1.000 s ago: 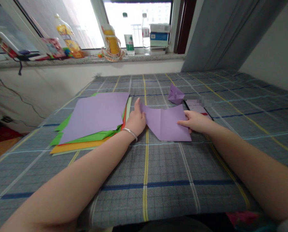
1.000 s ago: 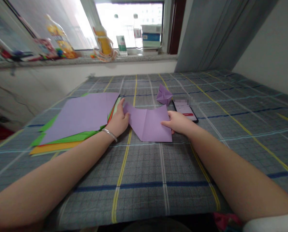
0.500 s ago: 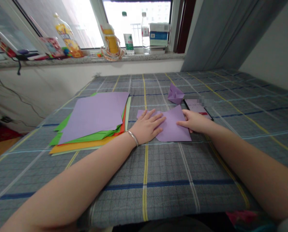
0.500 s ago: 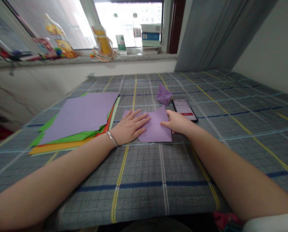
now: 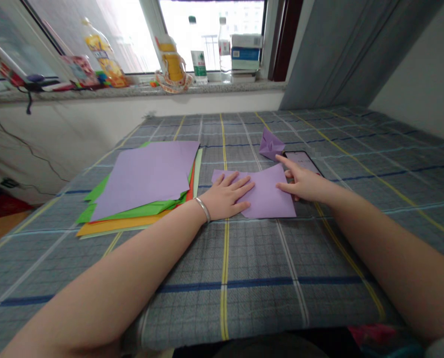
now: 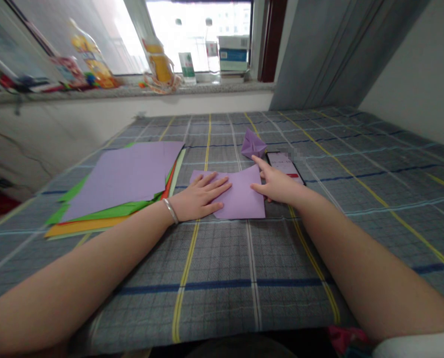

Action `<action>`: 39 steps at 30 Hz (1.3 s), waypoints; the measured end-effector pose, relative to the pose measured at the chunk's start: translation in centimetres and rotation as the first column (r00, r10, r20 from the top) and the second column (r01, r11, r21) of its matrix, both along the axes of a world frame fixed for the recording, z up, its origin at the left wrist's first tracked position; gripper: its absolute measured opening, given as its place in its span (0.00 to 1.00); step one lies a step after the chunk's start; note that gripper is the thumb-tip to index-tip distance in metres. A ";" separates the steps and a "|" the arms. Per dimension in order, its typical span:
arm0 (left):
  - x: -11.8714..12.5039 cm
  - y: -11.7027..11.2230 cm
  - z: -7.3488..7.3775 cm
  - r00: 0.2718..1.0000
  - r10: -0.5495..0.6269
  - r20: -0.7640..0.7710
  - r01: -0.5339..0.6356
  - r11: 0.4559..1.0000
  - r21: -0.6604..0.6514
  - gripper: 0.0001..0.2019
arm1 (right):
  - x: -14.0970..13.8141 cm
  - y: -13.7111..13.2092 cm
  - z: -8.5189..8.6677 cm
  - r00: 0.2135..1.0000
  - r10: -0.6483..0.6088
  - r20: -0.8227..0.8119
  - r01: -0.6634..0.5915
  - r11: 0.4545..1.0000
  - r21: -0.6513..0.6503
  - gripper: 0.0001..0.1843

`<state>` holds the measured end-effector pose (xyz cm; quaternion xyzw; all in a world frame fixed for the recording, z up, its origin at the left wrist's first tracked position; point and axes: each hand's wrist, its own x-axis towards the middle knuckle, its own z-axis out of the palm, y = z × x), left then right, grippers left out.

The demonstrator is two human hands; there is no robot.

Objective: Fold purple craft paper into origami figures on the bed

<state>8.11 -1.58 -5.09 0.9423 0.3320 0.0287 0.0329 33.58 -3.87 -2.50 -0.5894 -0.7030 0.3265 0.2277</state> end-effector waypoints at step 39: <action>0.1 0.0 0.5 0.998 0.031 0.061 -0.027 0.997 -0.067 0.26 | -0.5 -1.2 1.3 0.887 0.446 0.118 -0.461 0.873 0.162 0.07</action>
